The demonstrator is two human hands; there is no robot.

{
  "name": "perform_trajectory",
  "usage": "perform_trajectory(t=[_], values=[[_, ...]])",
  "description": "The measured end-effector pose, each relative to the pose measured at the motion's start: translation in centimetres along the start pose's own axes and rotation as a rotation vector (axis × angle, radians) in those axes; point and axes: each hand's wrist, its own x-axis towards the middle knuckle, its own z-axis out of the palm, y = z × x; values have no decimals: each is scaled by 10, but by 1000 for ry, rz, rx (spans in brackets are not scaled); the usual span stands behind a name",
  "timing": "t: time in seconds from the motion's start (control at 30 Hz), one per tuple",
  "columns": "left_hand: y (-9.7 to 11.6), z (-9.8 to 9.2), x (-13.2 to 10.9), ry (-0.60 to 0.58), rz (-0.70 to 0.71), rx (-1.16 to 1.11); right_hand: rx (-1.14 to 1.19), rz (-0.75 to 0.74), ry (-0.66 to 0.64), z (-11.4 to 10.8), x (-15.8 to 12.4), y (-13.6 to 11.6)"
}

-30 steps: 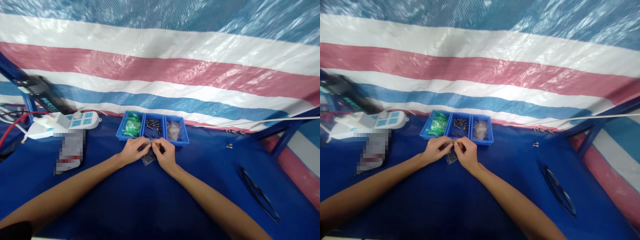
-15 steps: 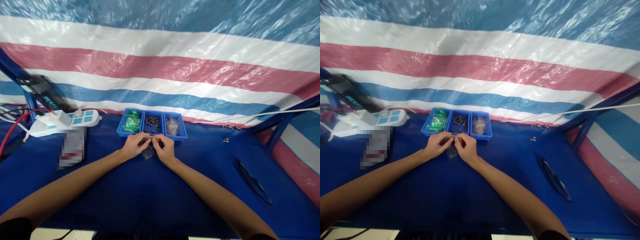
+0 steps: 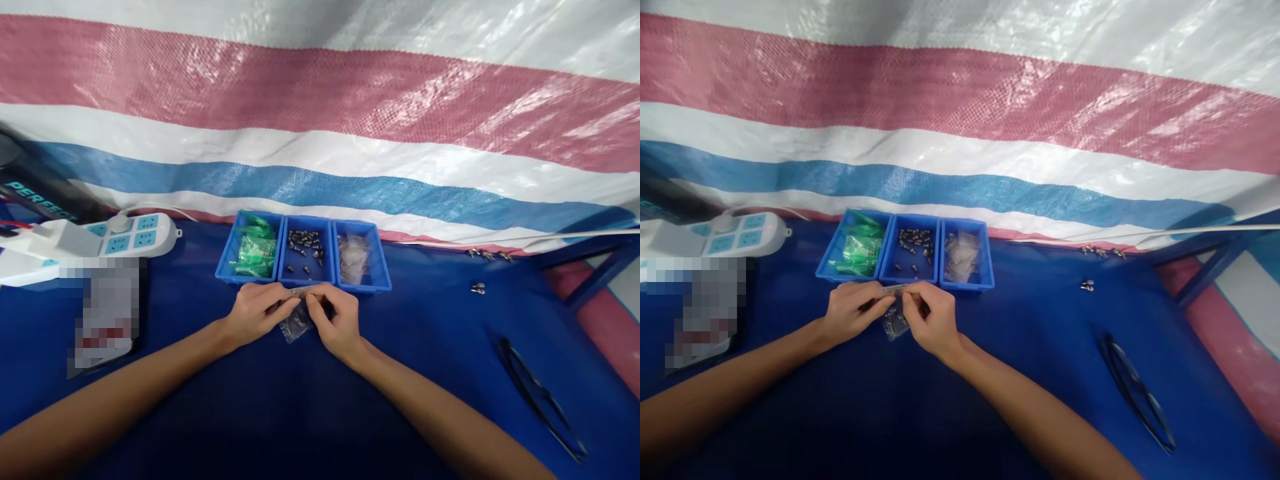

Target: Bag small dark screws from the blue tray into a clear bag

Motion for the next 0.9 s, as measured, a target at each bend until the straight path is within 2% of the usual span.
perform_trajectory(t=[0.9], values=[[1, 0, 0, 9, 12, -14, -19, 3, -15, 1, -1, -1]])
